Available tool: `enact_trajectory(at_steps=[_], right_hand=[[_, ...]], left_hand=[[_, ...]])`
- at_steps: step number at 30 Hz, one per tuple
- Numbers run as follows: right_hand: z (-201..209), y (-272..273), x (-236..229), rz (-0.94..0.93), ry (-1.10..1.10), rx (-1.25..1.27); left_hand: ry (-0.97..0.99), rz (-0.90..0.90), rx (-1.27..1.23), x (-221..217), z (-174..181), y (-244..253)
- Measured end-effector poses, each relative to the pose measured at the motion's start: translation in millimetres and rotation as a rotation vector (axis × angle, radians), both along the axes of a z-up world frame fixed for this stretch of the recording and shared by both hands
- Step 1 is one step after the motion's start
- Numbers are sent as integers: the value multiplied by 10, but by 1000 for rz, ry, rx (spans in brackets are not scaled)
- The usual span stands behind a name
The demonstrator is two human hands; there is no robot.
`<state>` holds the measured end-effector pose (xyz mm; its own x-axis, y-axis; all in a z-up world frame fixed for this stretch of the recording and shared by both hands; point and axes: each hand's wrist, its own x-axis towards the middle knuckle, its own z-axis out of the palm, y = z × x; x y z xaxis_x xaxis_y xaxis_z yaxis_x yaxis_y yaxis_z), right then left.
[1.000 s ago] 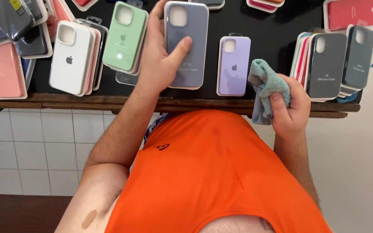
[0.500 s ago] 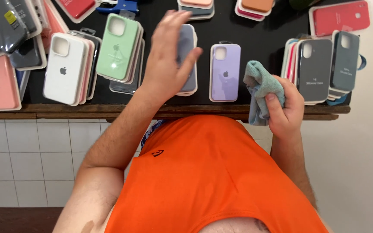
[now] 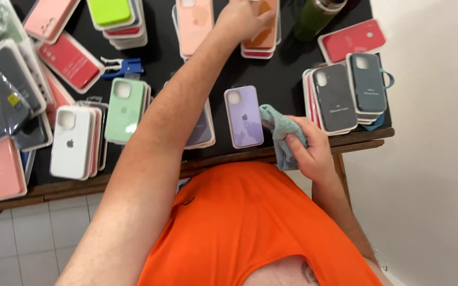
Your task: Cleaning various phone cases with a cloth and using a small manual tool to prepare them for sale.
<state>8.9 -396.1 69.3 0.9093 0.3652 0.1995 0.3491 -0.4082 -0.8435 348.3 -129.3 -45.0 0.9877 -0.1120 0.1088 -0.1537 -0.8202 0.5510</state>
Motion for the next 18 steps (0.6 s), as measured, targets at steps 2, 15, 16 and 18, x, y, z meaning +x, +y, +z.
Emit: enact_trajectory(at_steps=[2, 15, 16, 18], right_hand=[[-31, -44, -1, -18, -7, 12], [77, -56, 137, -309, -76, 361], [158, 33, 179, -306, -79, 363], [336, 232, 276, -360, -351, 300]], left_hand=[[59, 68, -67, 98, -9, 29], [603, -64, -1618, -1303, 1230, 54], [598, -64, -1618, -1498, 1235, 9], [635, -538, -1716, -1888, 1251, -57]])
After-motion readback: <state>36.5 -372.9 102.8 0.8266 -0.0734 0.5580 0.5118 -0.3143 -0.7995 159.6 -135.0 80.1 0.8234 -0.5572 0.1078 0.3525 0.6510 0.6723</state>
